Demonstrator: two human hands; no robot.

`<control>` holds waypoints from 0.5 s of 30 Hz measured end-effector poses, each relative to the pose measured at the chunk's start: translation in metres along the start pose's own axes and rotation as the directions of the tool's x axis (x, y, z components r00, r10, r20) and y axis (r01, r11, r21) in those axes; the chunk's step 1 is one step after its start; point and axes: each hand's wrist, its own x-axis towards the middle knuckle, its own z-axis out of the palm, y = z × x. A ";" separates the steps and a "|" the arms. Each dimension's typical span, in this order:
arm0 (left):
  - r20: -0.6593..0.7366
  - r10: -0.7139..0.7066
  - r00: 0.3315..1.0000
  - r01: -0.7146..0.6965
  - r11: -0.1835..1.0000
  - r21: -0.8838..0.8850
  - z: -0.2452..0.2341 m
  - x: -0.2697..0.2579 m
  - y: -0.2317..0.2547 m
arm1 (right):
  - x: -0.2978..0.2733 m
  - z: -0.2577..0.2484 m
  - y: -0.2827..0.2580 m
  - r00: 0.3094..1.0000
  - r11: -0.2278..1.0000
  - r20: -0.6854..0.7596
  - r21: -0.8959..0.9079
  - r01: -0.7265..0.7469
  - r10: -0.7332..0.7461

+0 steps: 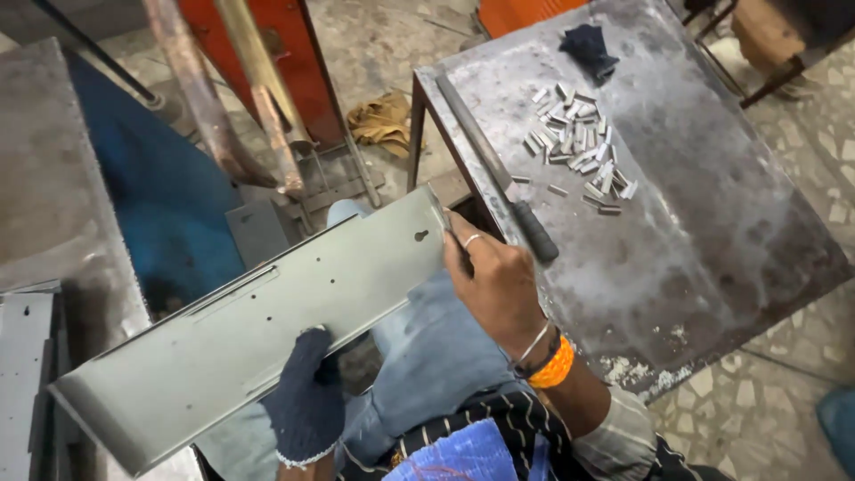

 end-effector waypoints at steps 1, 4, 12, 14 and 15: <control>-0.035 0.003 0.999 -0.002 1.000 0.010 -0.002 0.002 -0.002 | 0.004 -0.002 -0.005 1.000 0.999 -0.004 0.045 0.026 -0.026; -0.186 0.005 0.983 0.000 1.000 0.026 -0.003 0.001 -0.015 | 0.016 0.003 -0.020 0.994 0.987 -0.009 0.119 0.108 -0.107; -0.249 0.112 0.962 -0.083 0.989 0.126 -0.045 0.079 0.033 | 0.048 0.032 -0.072 0.984 0.959 0.059 0.241 0.151 -0.169; -0.258 0.108 0.960 -0.083 0.991 0.105 -0.048 0.085 0.034 | 0.055 0.031 -0.079 0.988 0.957 0.043 0.260 0.130 -0.145; -0.265 0.106 0.958 -0.081 0.991 0.106 -0.049 0.087 0.033 | 0.057 0.035 -0.079 0.987 0.956 0.043 0.261 0.136 -0.153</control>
